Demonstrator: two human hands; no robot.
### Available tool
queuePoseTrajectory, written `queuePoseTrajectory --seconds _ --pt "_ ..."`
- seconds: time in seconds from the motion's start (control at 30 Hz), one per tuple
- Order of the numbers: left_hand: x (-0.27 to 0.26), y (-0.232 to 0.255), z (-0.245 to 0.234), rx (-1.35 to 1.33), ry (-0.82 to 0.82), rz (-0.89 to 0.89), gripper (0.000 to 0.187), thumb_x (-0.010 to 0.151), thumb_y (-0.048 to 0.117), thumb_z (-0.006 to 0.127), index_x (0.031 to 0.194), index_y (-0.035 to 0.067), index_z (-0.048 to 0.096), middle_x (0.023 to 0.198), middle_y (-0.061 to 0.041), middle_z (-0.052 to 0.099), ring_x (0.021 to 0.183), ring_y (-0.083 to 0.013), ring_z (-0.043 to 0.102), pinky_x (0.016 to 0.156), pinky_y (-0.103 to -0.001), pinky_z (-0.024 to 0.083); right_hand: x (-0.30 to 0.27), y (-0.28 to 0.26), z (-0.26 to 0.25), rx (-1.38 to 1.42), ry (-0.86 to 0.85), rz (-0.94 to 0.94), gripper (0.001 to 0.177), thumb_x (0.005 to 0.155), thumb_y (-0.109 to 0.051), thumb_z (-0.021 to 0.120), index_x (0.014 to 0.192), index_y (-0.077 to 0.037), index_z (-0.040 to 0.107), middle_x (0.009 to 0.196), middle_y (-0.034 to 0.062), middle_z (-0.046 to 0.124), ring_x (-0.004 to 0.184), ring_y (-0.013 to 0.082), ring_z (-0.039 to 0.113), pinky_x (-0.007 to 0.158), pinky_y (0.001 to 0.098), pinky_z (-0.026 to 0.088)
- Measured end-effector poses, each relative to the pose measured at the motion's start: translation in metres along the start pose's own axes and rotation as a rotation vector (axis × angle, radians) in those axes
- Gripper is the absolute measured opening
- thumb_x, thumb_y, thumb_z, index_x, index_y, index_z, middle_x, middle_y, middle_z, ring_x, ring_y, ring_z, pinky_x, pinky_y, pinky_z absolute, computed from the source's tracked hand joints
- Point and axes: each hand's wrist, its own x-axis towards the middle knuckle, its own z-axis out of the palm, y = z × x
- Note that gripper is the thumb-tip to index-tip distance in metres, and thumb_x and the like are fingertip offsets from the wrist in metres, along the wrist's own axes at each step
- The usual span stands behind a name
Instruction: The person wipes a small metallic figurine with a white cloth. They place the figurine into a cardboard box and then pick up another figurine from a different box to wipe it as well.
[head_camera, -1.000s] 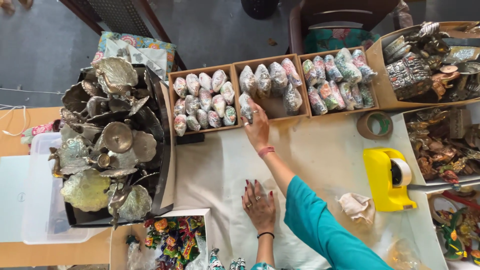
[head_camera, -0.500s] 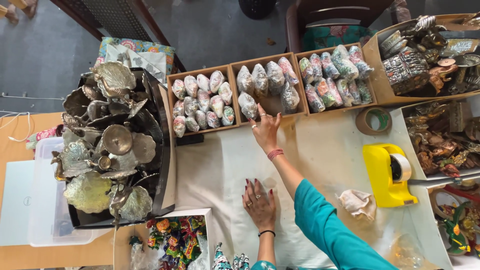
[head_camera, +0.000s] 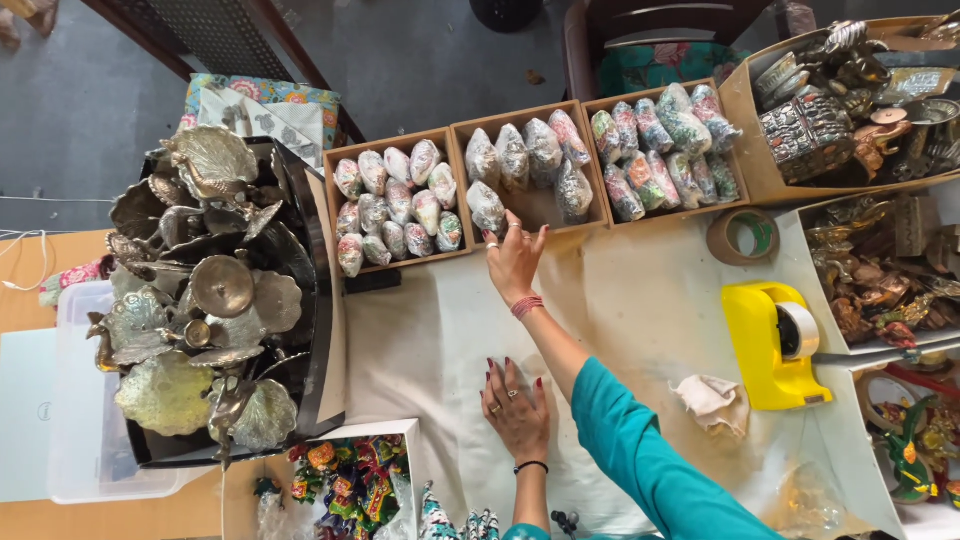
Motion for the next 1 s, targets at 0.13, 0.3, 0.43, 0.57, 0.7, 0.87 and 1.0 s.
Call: queuePoseTrajectory --seconds 0.13,0.3,0.43,0.57,0.7,0.87,1.0 --pt "0.002 0.002 -0.001 0.011 -0.019 -0.004 0.062 0.092 0.045 0.063 0.144 0.015 0.051 0.153 -0.009 0.043 0.138 -0.0277 0.039 0.117 -0.047 0.027 0.002 -0.010 -0.010 -0.029 -0.060 0.061 0.057 0.091 -0.028 0.073 0.140 -0.006 0.055 0.094 0.0149 0.074 0.104 0.0300 0.067 0.127 0.0560 0.014" --pt "0.001 0.002 -0.002 -0.007 0.005 -0.001 0.062 0.092 0.044 0.063 0.145 0.014 0.051 0.153 -0.010 0.044 0.138 -0.0265 0.039 0.116 -0.047 0.028 -0.002 -0.001 -0.018 -0.116 -0.104 -0.074 0.061 0.094 -0.036 0.073 0.141 -0.005 0.049 0.111 0.0140 0.072 0.121 0.0286 0.062 0.126 0.0638 0.009" --pt "0.001 0.004 -0.005 -0.002 0.047 0.012 0.060 0.093 0.044 0.063 0.144 0.014 0.052 0.152 -0.009 0.046 0.140 -0.0263 0.040 0.117 -0.047 0.029 -0.022 0.029 -0.017 -0.178 -0.029 -0.270 0.073 0.097 -0.035 0.068 0.154 -0.002 0.036 0.150 0.0164 0.055 0.142 0.0357 0.042 0.120 0.0657 0.007" --pt "-0.001 -0.003 0.005 -0.005 0.098 0.027 0.060 0.094 0.045 0.062 0.144 0.014 0.053 0.154 -0.010 0.046 0.138 -0.0271 0.043 0.115 -0.047 0.030 -0.087 0.048 -0.051 -0.169 -0.205 -0.336 0.085 0.093 -0.041 0.063 0.160 -0.005 0.026 0.167 0.0184 0.022 0.155 0.0381 0.016 0.121 0.0604 0.010" --pt "-0.008 -0.014 0.021 0.004 0.090 0.018 0.053 0.092 0.034 0.059 0.142 0.017 0.055 0.155 -0.007 0.046 0.138 -0.0261 0.044 0.117 -0.047 0.031 -0.160 0.070 -0.111 -0.348 -0.398 -0.379 0.068 0.100 -0.040 0.054 0.158 -0.014 0.032 0.166 0.0138 0.023 0.154 0.0345 0.018 0.121 0.0555 0.016" --pt "-0.009 -0.006 0.004 -0.064 0.105 0.048 0.055 0.089 0.029 0.060 0.143 0.015 0.055 0.155 -0.009 0.046 0.139 -0.0280 0.043 0.117 -0.048 0.030 -0.229 0.128 -0.167 -0.332 -0.348 -0.473 0.063 0.096 -0.037 0.057 0.155 -0.019 0.039 0.163 0.0110 0.031 0.151 0.0320 0.025 0.120 0.0548 0.021" --pt "-0.011 -0.005 -0.001 -0.097 0.042 0.012 0.054 0.090 0.031 0.061 0.142 0.014 0.057 0.154 -0.008 0.046 0.139 -0.0278 0.042 0.118 -0.048 0.029 -0.262 0.155 -0.215 -0.319 -0.346 -0.457 0.061 0.095 -0.035 0.060 0.152 -0.021 0.044 0.160 0.0092 0.037 0.148 0.0312 0.031 0.119 0.0533 0.023"
